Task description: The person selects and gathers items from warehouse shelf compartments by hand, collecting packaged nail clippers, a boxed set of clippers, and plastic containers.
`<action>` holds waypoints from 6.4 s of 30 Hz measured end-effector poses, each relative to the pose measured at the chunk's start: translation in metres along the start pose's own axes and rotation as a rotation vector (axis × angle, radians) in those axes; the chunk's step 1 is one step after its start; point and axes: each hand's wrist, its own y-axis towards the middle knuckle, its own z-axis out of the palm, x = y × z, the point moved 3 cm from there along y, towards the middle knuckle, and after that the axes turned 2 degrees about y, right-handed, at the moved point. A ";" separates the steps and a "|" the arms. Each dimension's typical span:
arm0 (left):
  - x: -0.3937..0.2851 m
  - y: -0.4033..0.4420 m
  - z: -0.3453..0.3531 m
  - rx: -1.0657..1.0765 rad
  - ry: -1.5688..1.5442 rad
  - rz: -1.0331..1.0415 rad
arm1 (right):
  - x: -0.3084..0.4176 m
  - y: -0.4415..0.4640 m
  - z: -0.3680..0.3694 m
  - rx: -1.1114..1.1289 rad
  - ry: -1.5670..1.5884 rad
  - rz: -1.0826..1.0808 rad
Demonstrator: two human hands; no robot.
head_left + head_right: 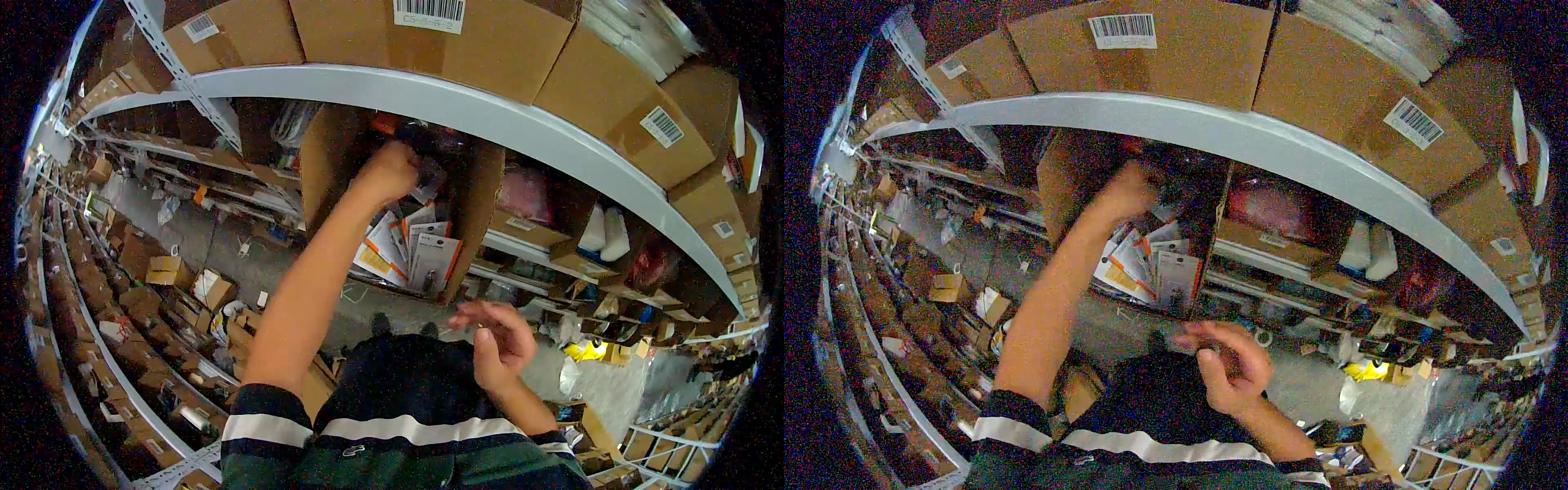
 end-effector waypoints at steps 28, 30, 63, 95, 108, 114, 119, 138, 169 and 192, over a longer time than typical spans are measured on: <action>-0.018 0.002 0.026 0.151 0.017 0.337 | -0.012 0.003 -0.014 0.013 -0.224 0.015; -0.023 0.002 0.023 0.142 -0.028 0.348 | -0.012 0.005 -0.011 0.008 -0.195 0.007; 0.011 0.021 0.071 0.179 0.505 0.289 | -0.020 0.007 -0.019 0.007 -0.351 0.036; -0.043 -0.117 -0.001 0.032 0.056 0.554 | -0.018 -0.009 -0.028 -0.185 -0.413 0.160; -0.034 -0.162 -0.036 -0.281 -0.854 0.062 | -0.024 0.006 0.005 0.351 -0.226 0.192; -0.024 -0.151 -0.012 -0.198 -0.919 -0.066 | -0.030 -0.005 -0.003 0.283 0.345 0.535; -0.022 -0.146 -0.006 -0.159 -0.881 -0.130 | -0.022 0.000 0.001 0.338 0.347 0.501; -0.042 -0.156 -0.011 -0.394 0.440 0.699 | -0.030 0.029 0.016 0.016 0.283 0.672; -0.016 0.018 0.020 0.238 0.728 0.297 | -0.022 0.008 0.012 0.053 0.109 0.560; -0.008 0.022 0.038 0.115 -0.097 0.293 | -0.030 0.007 0.010 -0.032 0.020 0.510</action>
